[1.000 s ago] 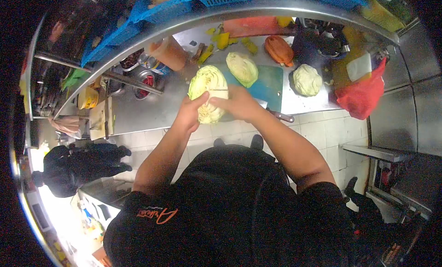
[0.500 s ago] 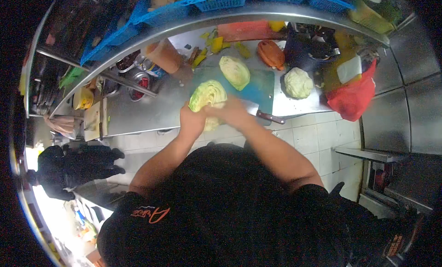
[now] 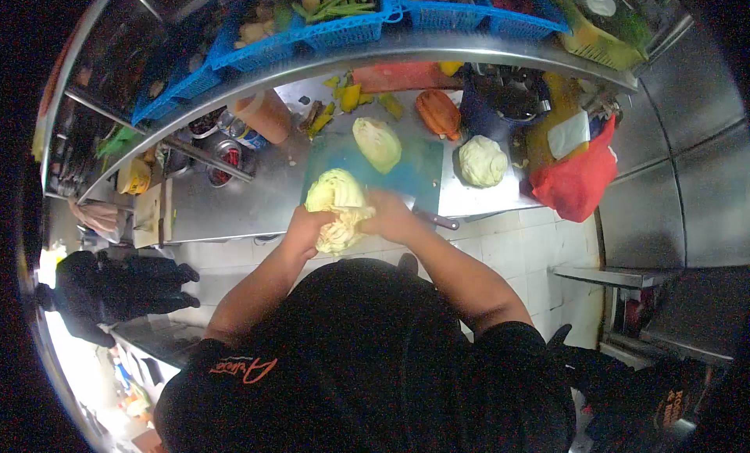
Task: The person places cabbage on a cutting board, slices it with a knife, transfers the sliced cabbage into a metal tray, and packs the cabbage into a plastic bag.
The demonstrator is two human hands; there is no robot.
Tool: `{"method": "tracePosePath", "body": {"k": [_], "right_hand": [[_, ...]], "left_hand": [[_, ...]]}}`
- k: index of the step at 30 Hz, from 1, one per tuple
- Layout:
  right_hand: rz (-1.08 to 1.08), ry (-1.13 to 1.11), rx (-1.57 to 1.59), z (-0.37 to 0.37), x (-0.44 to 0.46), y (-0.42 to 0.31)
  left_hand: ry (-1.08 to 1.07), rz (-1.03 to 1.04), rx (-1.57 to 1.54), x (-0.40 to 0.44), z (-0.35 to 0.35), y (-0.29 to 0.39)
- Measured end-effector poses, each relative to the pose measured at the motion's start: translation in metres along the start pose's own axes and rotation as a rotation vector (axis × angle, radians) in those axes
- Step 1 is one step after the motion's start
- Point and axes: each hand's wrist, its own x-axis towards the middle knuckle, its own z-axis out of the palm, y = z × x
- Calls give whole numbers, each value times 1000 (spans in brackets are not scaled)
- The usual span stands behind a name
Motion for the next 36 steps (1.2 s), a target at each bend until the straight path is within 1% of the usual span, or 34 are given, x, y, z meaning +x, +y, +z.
{"method": "tracePosePath", "body": {"k": [3,6,9,11,13,15,17,18,19,21,22,24,25,26,27,29,30,31,34,35,36], "right_hand": [[88,-215,-95,-30,1,-16],[-158,-425,-382,-69,12,-44],[-100,-469,-697,-123,30,-66],[325,-43,-613,-136,44,-83],[276,2,-985,-176,92,-37],[-126,256,-1481,-179,94,-22],[-207,386,-1453,-172,106,-10],[-67,364,-1202,-167,113,-4],[71,339,-952,-159,115,-8],[78,371,-728,-112,108,-9],[84,348,-793,-97,115,-3],[100,303,-919,-80,127,13],[90,300,-959,-82,136,5],[82,293,-998,-89,151,-6],[83,278,-1035,-95,165,-12],[29,302,-1181,-137,199,19],[82,301,-1252,-150,202,12],[131,302,-1323,-156,204,-4],[-196,464,-1082,-132,148,-46],[52,273,-1171,-125,123,-43],[101,118,-1150,-126,87,-17]], "left_hand": [[-157,-103,-307,-5,0,9],[-148,-74,-296,-12,3,20],[59,41,-59,-1,-34,25],[97,147,-67,2,-52,31],[143,217,-31,6,-59,30],[188,252,55,15,-66,26],[268,252,115,30,-65,17],[305,248,140,38,-66,10],[281,242,165,47,-70,2],[227,230,214,61,-76,-13],[236,235,279,61,-75,-17],[183,271,388,60,-76,-27],[157,291,443,61,-79,-33],[131,314,445,69,-90,-49],[138,287,407,68,-92,-48],[147,223,325,62,-84,-42],[150,241,380,60,-84,-40],[160,240,360,59,-84,-43],[197,239,330,54,-84,-54],[210,237,345,50,-83,-54],[223,236,359,47,-83,-53]]}}
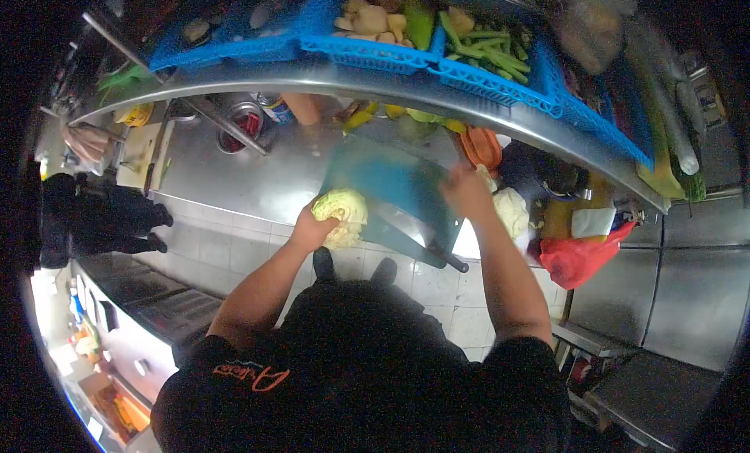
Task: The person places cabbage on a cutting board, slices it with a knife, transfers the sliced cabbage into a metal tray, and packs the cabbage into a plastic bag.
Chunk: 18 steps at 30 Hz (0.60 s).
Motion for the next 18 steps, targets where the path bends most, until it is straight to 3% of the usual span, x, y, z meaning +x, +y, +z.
{"method": "tracePosePath", "body": {"k": [1,2,3,5,7,9,12,13,15,18], "right_hand": [[-37,-150,22,21,-35,16],[72,-318,44,1,-72,-22],[85,-277,-139,31,-104,-10],[65,-177,75,27,-137,-20],[263,-158,88,28,-137,-18],[287,-50,132,39,-131,-5],[311,-42,125,35,-115,-4],[361,-67,104,31,-108,-11],[237,-48,38,45,-96,9],[87,34,15,53,-77,12]], "left_hand": [[-13,-4,-14,0,-1,1],[-30,-6,-28,1,-2,2],[-48,-9,-40,2,-2,3],[-25,26,56,1,-2,7],[-12,79,198,2,-3,10],[-21,151,386,8,-8,4],[-47,393,664,30,-21,-12],[-83,281,420,33,-22,-4],[-143,42,-66,31,-27,6],[-81,42,-35,20,-35,4]]}}
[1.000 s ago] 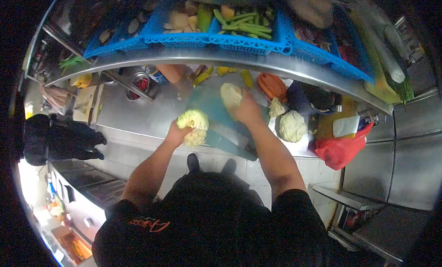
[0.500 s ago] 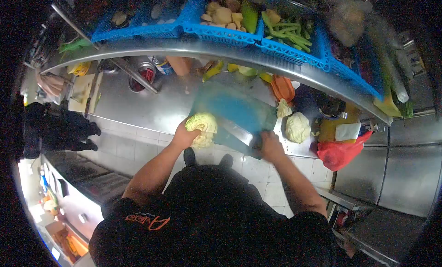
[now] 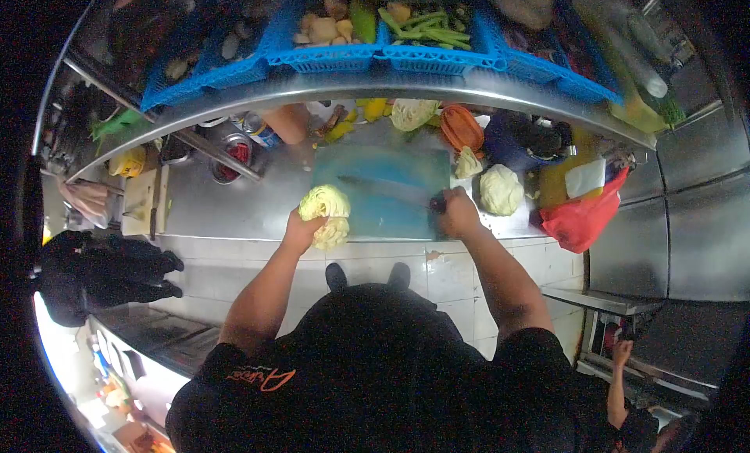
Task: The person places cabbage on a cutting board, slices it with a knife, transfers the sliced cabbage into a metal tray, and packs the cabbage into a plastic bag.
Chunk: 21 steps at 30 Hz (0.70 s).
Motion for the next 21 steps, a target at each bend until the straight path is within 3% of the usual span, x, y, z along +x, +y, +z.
{"method": "tracePosePath", "body": {"k": [4,7,10,13,15,17,19,21], "right_hand": [[-128,-113,-126,-13,25,-10],[-115,-135,-111,-30,18,-28],[25,-99,71,-44,-10,-40],[189,-147,335,-37,-36,-35],[391,-261,500,-52,-55,-46],[324,-187,625,-36,-67,-41],[262,-107,744,-21,-76,-37],[201,30,534,-33,-84,-58]], "left_hand": [[82,21,-52,-34,1,-3],[91,-34,154,-49,-9,7],[156,98,452,-49,-8,58],[315,488,756,-27,22,99],[246,591,1052,4,36,82],[102,620,1511,34,48,47],[14,615,1387,8,60,67],[-51,627,1320,-12,70,82]]}}
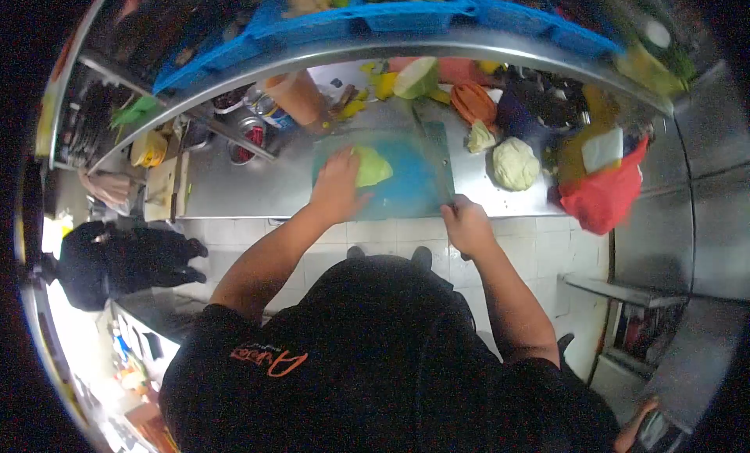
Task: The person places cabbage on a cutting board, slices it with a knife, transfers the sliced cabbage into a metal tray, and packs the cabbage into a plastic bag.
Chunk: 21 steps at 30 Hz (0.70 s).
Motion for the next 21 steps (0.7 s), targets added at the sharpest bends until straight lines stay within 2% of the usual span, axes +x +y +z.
{"method": "tracePosePath", "body": {"k": [3,6,9,12,15,18,21], "right_hand": [[-128,158,-98,10,-15,-14],[-42,142,-163,27,-20,-7],[9,-100,-415,42,-16,25],[27,-132,-286,37,-18,24],[85,-95,-298,33,-23,3],[35,-138,-399,37,-18,17],[74,-301,-483,34,-7,16]], "left_hand": [[-23,71,-11,-15,-4,-1],[-18,160,-34,-21,6,-13],[-1,187,-62,-26,12,-17],[15,168,-17,-33,20,-12],[57,137,-68,-22,9,-7],[76,139,-95,-4,-14,4],[-25,155,-106,19,-5,-1]]}}
